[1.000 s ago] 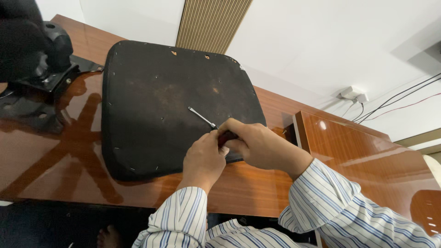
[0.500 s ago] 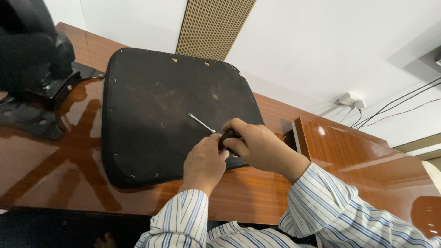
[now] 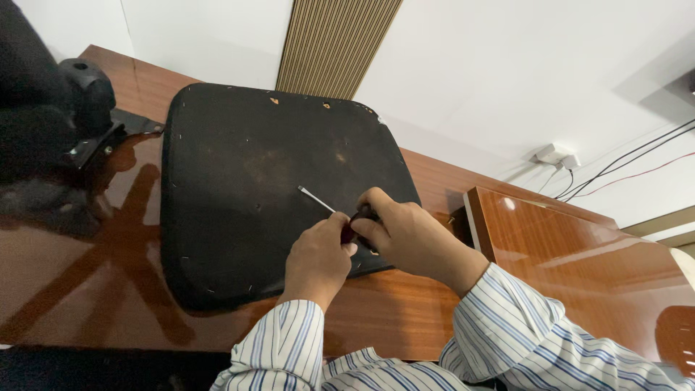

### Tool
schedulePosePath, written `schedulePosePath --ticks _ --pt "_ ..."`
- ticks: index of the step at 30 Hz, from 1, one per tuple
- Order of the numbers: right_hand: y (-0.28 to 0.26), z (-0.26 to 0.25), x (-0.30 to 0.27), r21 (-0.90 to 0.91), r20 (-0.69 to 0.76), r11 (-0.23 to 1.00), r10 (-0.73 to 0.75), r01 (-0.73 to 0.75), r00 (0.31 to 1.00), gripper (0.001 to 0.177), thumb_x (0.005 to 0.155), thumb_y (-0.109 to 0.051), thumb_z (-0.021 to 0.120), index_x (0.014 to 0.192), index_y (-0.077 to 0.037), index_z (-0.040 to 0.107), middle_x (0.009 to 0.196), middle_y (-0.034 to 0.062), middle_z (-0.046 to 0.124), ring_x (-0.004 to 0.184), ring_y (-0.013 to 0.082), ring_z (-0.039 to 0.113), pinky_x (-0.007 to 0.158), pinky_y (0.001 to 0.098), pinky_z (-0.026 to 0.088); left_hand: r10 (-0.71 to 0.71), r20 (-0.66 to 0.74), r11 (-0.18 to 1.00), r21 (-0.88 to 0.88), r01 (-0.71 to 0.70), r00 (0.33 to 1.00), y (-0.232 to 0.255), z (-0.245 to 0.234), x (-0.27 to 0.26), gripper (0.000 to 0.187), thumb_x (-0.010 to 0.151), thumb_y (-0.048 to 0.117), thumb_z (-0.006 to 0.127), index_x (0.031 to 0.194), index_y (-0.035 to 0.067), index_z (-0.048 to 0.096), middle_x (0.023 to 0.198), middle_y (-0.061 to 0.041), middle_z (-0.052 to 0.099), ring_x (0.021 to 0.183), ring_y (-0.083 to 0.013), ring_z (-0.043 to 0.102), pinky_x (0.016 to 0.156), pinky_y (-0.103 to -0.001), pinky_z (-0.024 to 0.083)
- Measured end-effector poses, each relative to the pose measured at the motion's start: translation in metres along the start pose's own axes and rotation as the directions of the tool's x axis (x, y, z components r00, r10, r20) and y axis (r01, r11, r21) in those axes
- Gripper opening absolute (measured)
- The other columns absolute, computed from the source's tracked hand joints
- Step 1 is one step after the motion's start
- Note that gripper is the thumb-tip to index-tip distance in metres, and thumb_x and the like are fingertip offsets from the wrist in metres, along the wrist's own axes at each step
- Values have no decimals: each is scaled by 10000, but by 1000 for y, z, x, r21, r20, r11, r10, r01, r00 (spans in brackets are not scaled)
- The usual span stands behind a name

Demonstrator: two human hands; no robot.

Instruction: The person uses a screwdriver to tighten screws into the underside of a black chair seat placed on a wooden table. The person repeatedly positions and turns the screwdriver to secure fasteners at multiple locations on the seat base.

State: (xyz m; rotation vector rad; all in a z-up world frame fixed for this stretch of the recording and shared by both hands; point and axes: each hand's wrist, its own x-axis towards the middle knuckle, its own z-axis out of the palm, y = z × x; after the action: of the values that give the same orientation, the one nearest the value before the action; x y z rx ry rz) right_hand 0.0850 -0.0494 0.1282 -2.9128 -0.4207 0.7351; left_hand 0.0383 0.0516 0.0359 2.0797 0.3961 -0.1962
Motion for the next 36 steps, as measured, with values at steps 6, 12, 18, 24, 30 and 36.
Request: schedulePosePath --ticks 6,12,18,24,30,36 --pt "24 12 8 15 -145 763 -638 647 756 152 936 -87 591 1062 -58 671 1075 173 705 962 266 705 800 358 560 39 8 998 53 -39 999 -5 8 6 209 928 294 648 1096 174 682 1028 18 746 1014 -186 718 907 -383 575" --pt "8 2 6 96 45 993 61 -65 997 322 1036 -284 546 1321 -141 498 1042 118 725 943 220 731 828 375 572 -35 33 997 66 33 999 -1 8 12 196 957 311 641 1081 167 687 1018 -2 751 1006 -201 722 896 -400 581" --pt "26 10 13 32 -257 816 -551 577 794 297 893 -122 637 1174 -27 633 1021 169 754 898 249 735 755 366 575 -4 6 998 -68 5 1000 -4 8 9 259 920 243 653 1174 194 675 1071 -5 742 1041 -212 701 927 -415 551" --pt "31 13 22 146 -232 905 -361 400 903 381 883 -208 689 1230 -77 604 1005 133 740 872 214 750 708 331 607 -47 21 999 2 47 999 -1 3 5 249 960 259 620 1195 200 674 1099 -20 748 1069 -220 703 945 -417 562" --pt "21 6 16 54 -184 984 -156 169 970 273 917 -281 685 1105 -83 692 814 116 759 731 220 756 671 339 579 -40 23 999 -5 40 999 2 -2 3 242 955 271 617 1172 188 686 1086 -16 751 1057 -201 711 938 -404 563" --pt "31 9 14 64 -231 783 -591 619 772 265 907 -141 647 1158 -83 707 962 90 733 819 184 742 710 310 591 -20 -19 1000 -23 19 1000 -2 0 -3 237 954 283 621 1161 191 690 1041 -16 757 1013 -208 720 915 -402 560"
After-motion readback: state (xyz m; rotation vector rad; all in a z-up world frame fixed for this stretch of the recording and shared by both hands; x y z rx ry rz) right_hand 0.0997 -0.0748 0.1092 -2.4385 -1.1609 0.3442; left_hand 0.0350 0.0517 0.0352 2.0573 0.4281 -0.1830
